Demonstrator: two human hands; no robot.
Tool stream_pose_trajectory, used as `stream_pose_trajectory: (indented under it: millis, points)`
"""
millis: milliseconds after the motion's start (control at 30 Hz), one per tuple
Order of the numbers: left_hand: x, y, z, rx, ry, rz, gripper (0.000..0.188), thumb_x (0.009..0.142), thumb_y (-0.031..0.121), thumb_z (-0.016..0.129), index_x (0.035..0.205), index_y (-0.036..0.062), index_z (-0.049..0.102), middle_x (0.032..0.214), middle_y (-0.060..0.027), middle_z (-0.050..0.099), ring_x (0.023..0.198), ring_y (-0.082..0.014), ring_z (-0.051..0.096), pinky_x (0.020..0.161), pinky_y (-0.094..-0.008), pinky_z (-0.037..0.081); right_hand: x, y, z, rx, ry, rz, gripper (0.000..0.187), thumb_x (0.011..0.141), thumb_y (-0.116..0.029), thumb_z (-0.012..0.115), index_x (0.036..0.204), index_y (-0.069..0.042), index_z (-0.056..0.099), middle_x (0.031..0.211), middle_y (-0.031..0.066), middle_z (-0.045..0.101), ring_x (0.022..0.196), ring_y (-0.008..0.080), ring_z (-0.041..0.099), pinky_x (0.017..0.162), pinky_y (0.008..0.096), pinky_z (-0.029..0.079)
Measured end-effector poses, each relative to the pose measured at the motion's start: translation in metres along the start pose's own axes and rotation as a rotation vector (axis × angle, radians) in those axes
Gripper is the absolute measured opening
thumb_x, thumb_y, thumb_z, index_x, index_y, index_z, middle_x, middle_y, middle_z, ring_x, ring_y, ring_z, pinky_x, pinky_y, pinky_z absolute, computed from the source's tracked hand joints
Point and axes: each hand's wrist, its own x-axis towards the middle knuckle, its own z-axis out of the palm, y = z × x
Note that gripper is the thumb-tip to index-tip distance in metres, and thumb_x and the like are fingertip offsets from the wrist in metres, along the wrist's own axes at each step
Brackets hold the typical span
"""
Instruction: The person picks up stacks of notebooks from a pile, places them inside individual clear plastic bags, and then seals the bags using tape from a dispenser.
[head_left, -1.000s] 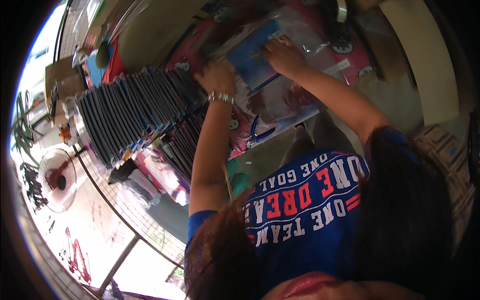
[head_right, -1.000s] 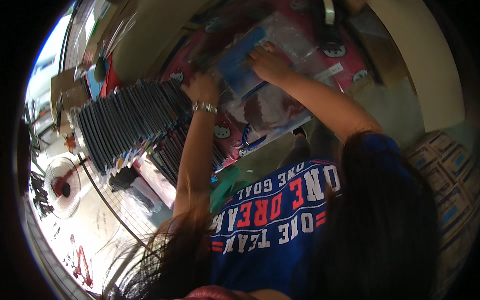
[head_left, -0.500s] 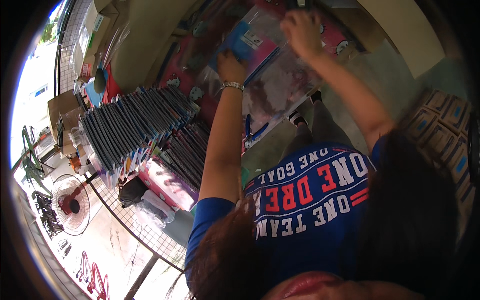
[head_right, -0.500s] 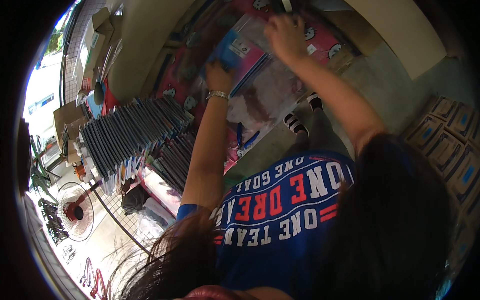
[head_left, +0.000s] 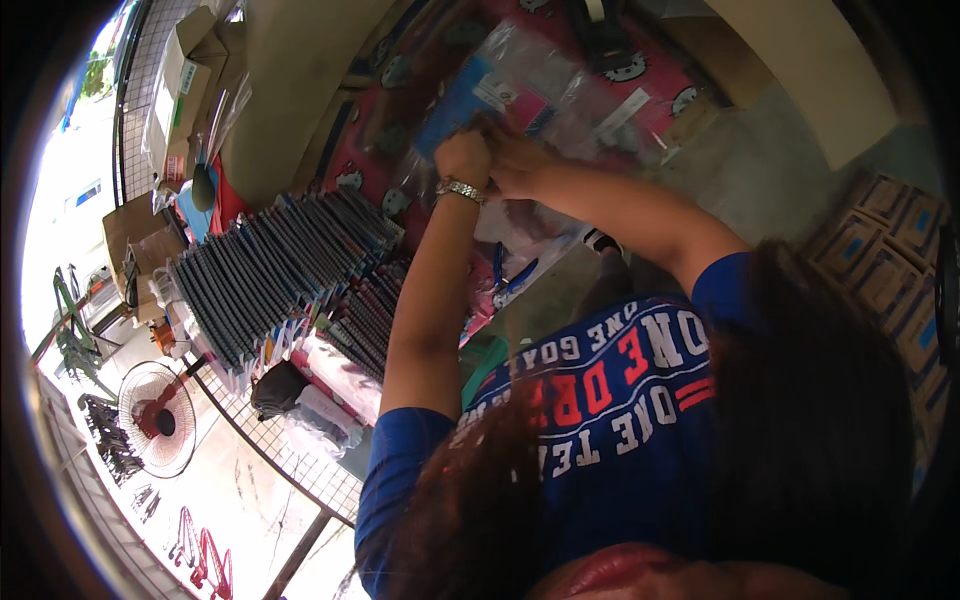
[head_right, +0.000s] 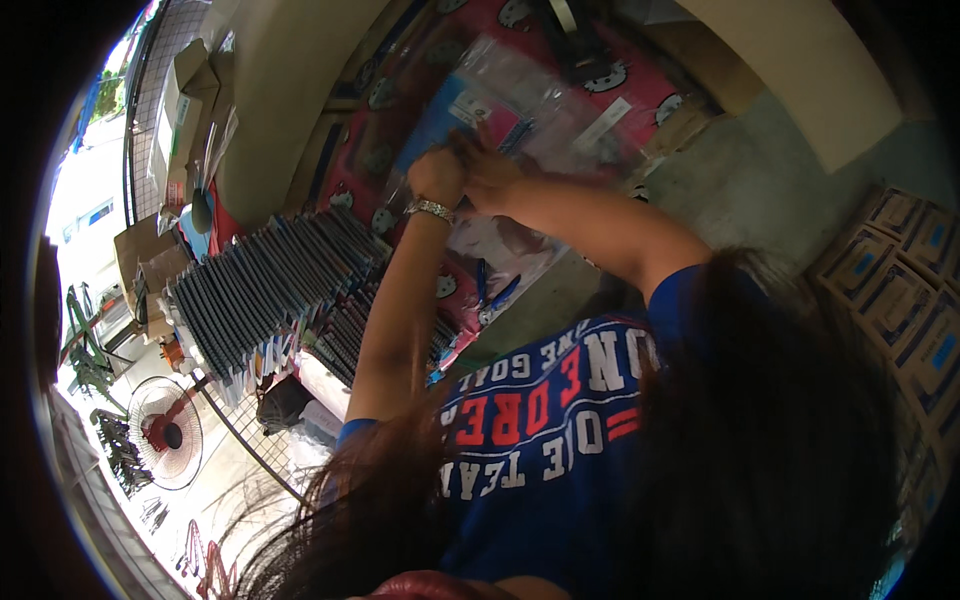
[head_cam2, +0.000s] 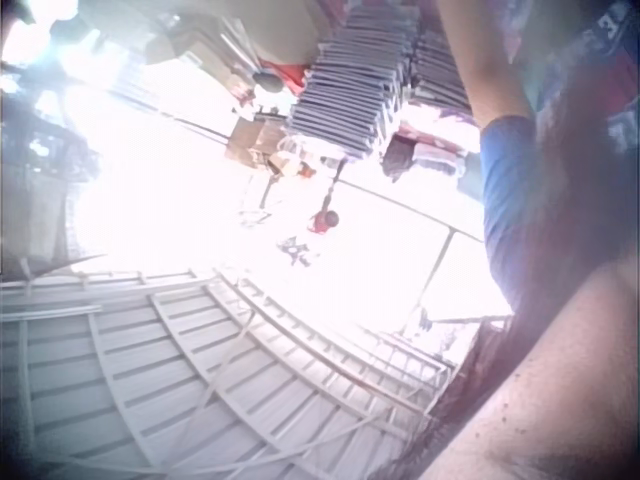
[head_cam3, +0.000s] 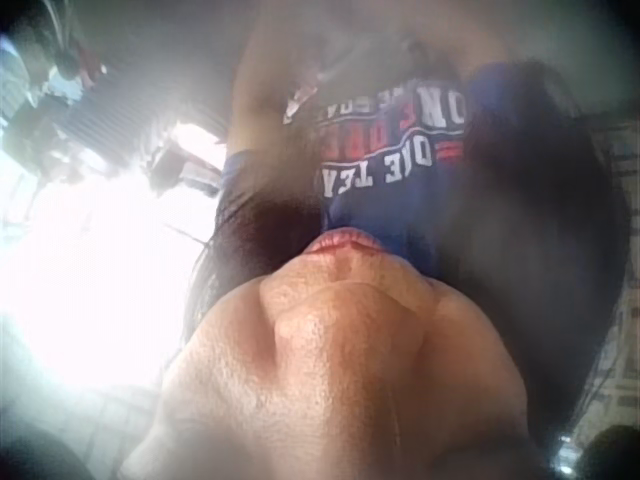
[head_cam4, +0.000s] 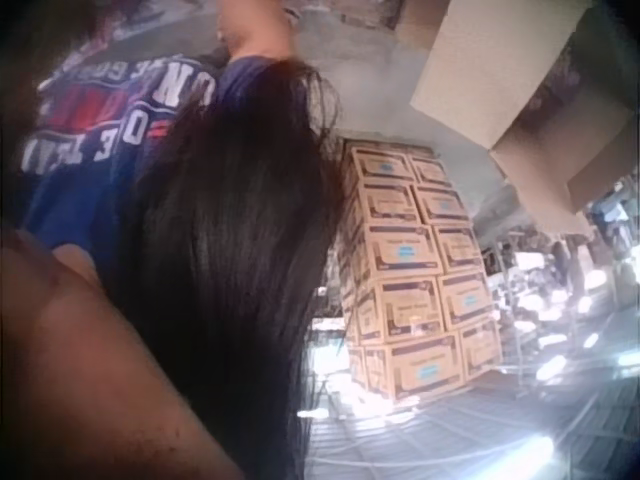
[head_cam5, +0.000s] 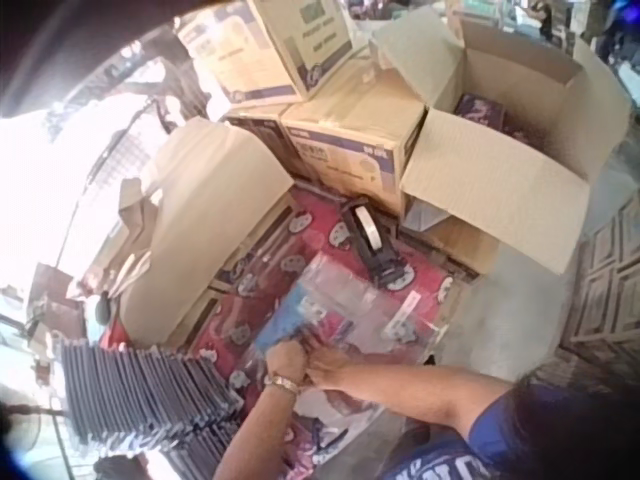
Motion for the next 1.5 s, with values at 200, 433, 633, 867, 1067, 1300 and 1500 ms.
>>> stream_pose_trajectory:
  millis: [200,433,633,867,1067,1300,1500]
  points:
    - [0.004,0.009,-0.002,0.092,-0.067,-0.117,0.024,0.084,0.018,0.052,0.085,0.0065,0.073,0.088,-0.0153,0.070,0.080,-0.0297,0.069,0.067,-0.0392,0.055,-0.024,0.071,-0.025,0.373,0.198,0.218,0.051,0.081,-0.045,0.064,0.114,-0.007,0.063,0.130,0.0145,0.053,0.128,0.0318,0.041,0.104,0.0544,0.029]
    - [0.004,0.017,0.019,0.122,-0.050,-0.122,0.041,0.087,0.032,0.050,0.101,-0.0029,0.066,0.090,-0.0187,0.069,0.078,-0.0310,0.069,0.083,-0.0464,0.050,-0.053,0.192,-0.064,1.189,0.424,1.066,0.026,0.084,-0.025,0.070,0.095,-0.002,0.068,0.091,0.0049,0.066,0.075,0.0177,0.060,0.066,0.0319,0.049]
    - [-0.023,0.021,0.002,0.319,-0.058,-0.055,0.087,0.081,0.053,0.058,0.133,-0.0127,0.037,0.129,-0.0279,0.049,0.112,-0.0304,0.057,0.103,-0.0555,0.033,-0.102,0.138,-0.037,1.602,0.687,0.993,0.015,0.090,-0.014,0.061,0.102,-0.006,0.059,0.087,0.0004,0.058,0.076,0.0086,0.054,0.069,0.0250,0.046]
    - [-0.025,0.021,0.029,-0.096,-0.036,-0.202,0.098,0.070,0.047,0.074,0.137,-0.0093,0.031,0.143,-0.0268,0.035,0.131,-0.0327,0.041,0.109,-0.0401,0.032,-0.038,0.107,-0.041,2.292,-0.424,0.462,0.006,0.091,-0.012,0.057,0.093,-0.007,0.058,0.075,-0.0013,0.053,0.057,0.0052,0.044,0.053,0.0184,0.036]
    - [-0.034,0.016,0.054,-0.269,0.218,-0.111,0.088,0.068,0.039,0.076,0.136,-0.0013,0.039,0.141,-0.0223,0.041,0.129,-0.0337,0.043,0.107,-0.0406,0.036,0.108,0.090,-0.056,0.483,-0.624,-0.120,0.026,0.079,-0.031,0.068,0.080,-0.005,0.068,0.078,0.0075,0.065,0.073,0.0197,0.060,0.065,0.0328,0.047]
    - [-0.042,0.012,0.069,-0.451,0.412,-0.078,0.081,0.064,0.028,0.077,0.133,0.0023,0.044,0.134,-0.0257,0.046,0.126,-0.0372,0.045,0.107,-0.0420,0.036,0.125,0.075,-0.040,-0.005,-0.746,-0.264,0.031,0.069,-0.031,0.075,0.090,-0.008,0.071,0.089,0.0124,0.069,0.087,0.0302,0.065,0.076,0.0410,0.050]
    - [-0.046,0.014,0.052,-0.312,0.343,-0.013,0.071,0.074,0.033,0.071,0.132,0.0014,0.044,0.136,-0.0252,0.044,0.124,-0.0385,0.045,0.107,-0.0452,0.034,0.103,0.071,-0.057,-0.003,-0.526,-0.004,0.036,0.068,-0.033,0.076,0.092,-0.006,0.071,0.093,0.0148,0.068,0.091,0.0310,0.065,0.080,0.0410,0.051]
